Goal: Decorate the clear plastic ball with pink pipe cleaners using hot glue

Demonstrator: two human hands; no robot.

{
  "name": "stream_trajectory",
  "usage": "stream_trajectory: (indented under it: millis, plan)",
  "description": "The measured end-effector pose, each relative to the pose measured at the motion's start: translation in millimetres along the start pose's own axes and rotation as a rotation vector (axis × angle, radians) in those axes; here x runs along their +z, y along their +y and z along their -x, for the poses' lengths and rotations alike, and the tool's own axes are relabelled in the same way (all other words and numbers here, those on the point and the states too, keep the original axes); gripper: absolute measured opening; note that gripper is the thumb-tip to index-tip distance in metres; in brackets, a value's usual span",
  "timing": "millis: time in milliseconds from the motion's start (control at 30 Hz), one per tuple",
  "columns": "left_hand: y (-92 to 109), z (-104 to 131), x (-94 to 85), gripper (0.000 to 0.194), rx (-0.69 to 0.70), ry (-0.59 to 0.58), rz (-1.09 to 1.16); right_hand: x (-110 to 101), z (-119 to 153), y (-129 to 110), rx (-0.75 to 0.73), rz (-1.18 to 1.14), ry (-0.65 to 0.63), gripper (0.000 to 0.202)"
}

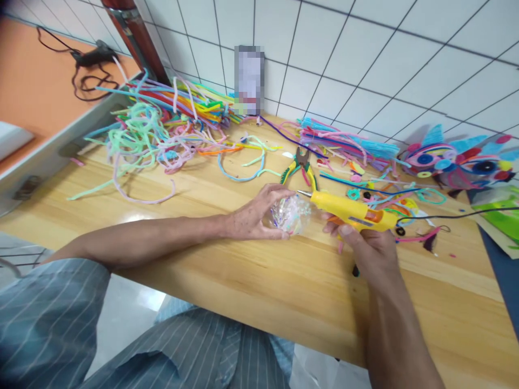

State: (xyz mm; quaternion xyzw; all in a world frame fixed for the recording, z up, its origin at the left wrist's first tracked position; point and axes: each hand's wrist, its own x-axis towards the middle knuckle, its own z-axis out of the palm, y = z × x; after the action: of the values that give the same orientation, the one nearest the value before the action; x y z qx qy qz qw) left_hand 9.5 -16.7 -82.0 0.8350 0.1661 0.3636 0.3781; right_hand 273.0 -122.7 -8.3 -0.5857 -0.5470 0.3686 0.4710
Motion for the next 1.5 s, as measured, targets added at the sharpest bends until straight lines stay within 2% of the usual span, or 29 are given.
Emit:
stream_trajectory:
  millis: [100, 233, 433, 700, 867, 1333, 1500]
  plan:
    - [-0.4, -0.9, 1.3, 0.093, 0.020, 0.018, 0.035, -5.1, 3.4, -5.8, -0.071, 0.102, 0.007, 0.018]
    - [-0.4, -2.3, 0.8, 0.090, -0.023, 0.064, 0.075, -8.3, 9.9, -21.2, -0.122, 0.250, 0.008, 0.009]
    - [0.1, -3.5, -1.9, 0.089, -0.057, 0.086, 0.087, -8.8, 20.1, -43.6, -0.220, 0.496, -0.045, 0.013]
    - [-0.2, -4.5, -0.8, 0.084, -0.042, 0.123, 0.067, -24.9, 19.7, -19.4, -0.283, 0.750, -0.061, 0.019]
    - [0.0, -3.8, -1.8, 0.083, -0.084, 0.127, 0.076, -24.2, 16.2, -18.3, -0.345, 0.767, -0.102, 0.016]
    - [0.2, -5.1, -1.7, 0.083, -0.059, 0.118, 0.082, -24.8, 17.0, -11.1, -0.376, 0.762, -0.117, 0.011]
    - [-3.3, -5.0, 0.3, 0.083, -0.034, 0.136, 0.080, -29.4, 16.4, -6.0, -0.473, 0.830, -0.133, 0.011]
